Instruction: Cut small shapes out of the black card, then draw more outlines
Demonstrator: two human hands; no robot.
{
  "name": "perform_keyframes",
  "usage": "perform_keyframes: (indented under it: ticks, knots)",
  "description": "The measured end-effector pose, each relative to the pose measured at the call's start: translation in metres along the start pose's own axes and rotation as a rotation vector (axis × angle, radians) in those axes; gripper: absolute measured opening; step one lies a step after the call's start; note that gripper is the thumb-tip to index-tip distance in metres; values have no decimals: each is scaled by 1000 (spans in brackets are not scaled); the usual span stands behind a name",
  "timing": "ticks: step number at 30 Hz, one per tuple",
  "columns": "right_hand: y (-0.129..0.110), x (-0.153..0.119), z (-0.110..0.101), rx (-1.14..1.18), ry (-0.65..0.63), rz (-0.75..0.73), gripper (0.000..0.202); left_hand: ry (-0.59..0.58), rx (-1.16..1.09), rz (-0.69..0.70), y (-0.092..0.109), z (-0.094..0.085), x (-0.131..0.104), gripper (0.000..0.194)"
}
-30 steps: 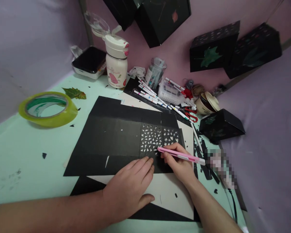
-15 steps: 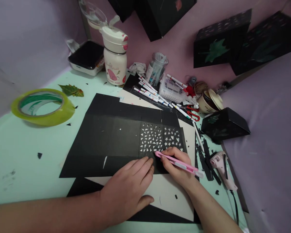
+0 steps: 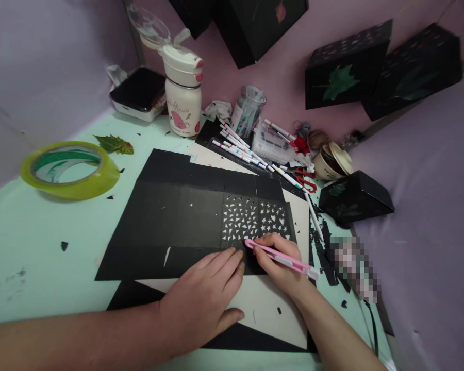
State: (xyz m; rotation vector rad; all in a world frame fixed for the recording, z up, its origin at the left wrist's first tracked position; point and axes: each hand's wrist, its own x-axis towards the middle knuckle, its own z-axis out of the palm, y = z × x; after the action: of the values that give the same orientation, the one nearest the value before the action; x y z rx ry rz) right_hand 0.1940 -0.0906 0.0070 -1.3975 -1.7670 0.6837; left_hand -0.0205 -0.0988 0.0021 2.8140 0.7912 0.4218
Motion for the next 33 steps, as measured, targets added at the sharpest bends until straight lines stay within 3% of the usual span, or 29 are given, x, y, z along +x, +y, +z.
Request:
perform_keyframes:
  ticks: [15, 25, 33]
  knots:
    - [0, 0, 1, -19, 4, -79, 8, 30, -2, -5, 1, 1, 1, 62]
    - [0, -1, 4, -168, -38, -363, 19, 50, 47, -68, 2, 4, 0, 68]
    - [-3, 0, 4, -260, -29, -412, 18, 34, 38, -83, 3, 5, 0, 67]
